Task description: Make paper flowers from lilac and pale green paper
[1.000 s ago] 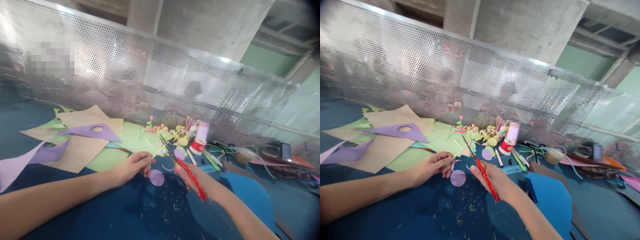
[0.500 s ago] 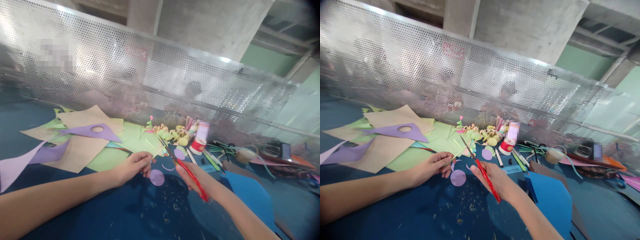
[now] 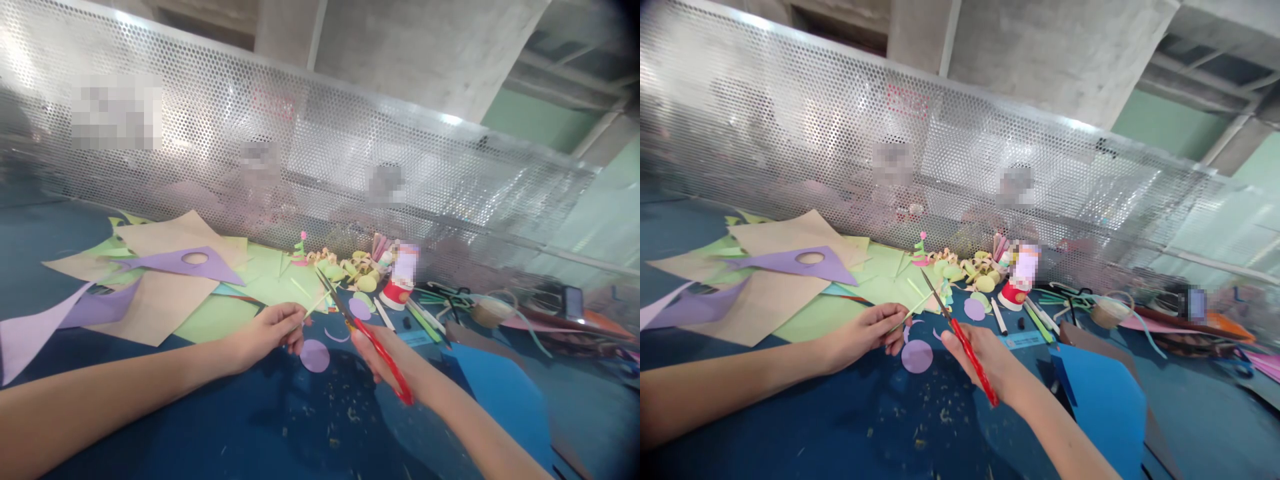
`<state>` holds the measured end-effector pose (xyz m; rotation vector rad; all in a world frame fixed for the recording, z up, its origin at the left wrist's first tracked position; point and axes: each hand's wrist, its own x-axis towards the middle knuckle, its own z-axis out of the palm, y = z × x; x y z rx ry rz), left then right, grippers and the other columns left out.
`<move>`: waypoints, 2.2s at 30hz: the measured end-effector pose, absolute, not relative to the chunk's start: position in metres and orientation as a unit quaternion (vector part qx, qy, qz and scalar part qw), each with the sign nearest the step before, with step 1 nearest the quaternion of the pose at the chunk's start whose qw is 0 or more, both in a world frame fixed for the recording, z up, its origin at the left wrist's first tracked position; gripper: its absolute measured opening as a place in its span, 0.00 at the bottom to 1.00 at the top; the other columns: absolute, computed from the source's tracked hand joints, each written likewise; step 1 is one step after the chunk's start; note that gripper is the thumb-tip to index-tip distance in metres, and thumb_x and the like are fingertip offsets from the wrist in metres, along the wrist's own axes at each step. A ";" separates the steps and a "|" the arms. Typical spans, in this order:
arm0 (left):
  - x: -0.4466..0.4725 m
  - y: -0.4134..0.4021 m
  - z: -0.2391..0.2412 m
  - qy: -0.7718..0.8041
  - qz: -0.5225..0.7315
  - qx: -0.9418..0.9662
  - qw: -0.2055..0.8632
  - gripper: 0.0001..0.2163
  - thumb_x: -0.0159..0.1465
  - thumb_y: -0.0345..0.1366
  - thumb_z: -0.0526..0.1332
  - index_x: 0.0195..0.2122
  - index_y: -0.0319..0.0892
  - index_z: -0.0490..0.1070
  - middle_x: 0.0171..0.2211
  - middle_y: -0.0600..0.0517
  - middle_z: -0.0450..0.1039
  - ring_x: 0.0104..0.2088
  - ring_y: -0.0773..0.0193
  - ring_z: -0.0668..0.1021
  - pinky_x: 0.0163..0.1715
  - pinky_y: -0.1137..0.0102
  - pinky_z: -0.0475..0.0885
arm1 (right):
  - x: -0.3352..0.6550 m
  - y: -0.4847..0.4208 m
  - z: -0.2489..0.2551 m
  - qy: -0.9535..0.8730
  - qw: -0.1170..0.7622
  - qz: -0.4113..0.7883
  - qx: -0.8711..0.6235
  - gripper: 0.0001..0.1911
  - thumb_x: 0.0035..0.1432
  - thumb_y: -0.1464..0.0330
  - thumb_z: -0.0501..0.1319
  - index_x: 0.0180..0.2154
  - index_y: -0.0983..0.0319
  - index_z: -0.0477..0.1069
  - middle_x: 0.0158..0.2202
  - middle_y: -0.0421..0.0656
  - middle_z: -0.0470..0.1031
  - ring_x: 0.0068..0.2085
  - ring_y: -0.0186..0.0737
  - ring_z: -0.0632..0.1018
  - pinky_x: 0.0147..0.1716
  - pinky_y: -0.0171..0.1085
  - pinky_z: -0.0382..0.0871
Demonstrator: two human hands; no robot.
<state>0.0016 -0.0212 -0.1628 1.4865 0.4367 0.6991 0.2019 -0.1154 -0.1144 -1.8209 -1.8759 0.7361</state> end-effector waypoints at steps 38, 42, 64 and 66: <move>0.002 -0.022 -0.164 0.215 0.318 0.659 0.646 0.13 0.62 0.46 0.50 0.33 0.40 0.63 0.19 0.56 0.63 0.21 0.71 0.66 0.22 0.74 0.58 | 0.207 -0.119 -0.096 -0.684 0.167 0.272 -0.656 0.30 0.55 0.46 0.40 0.28 0.63 0.67 0.29 0.47 0.74 0.31 0.41 0.75 0.31 0.37 0.67; 0.002 -0.022 -0.164 0.217 0.320 0.658 0.645 0.13 0.62 0.46 0.50 0.34 0.40 0.63 0.20 0.55 0.65 0.21 0.71 0.66 0.23 0.74 0.58 | 0.210 -0.116 -0.104 -0.657 0.176 0.293 -0.672 0.29 0.54 0.46 0.42 0.29 0.62 0.67 0.30 0.47 0.74 0.31 0.41 0.75 0.31 0.37 0.67; -0.001 -0.026 -0.156 0.157 0.289 0.587 0.739 0.09 0.61 0.41 0.54 0.33 0.39 0.62 0.27 0.50 0.72 0.31 0.65 0.74 0.39 0.66 0.66 | 0.212 -0.117 -0.104 -0.690 0.146 0.252 -0.662 0.26 0.57 0.49 0.43 0.30 0.62 0.68 0.29 0.45 0.74 0.30 0.40 0.74 0.29 0.36 0.64; -0.001 -0.025 -0.156 0.155 0.291 0.589 0.737 0.09 0.61 0.41 0.54 0.33 0.39 0.62 0.27 0.50 0.72 0.32 0.65 0.74 0.39 0.65 0.66 | 0.212 -0.117 -0.104 -0.691 0.146 0.249 -0.663 0.27 0.56 0.48 0.43 0.29 0.62 0.68 0.29 0.45 0.73 0.29 0.40 0.74 0.28 0.36 0.64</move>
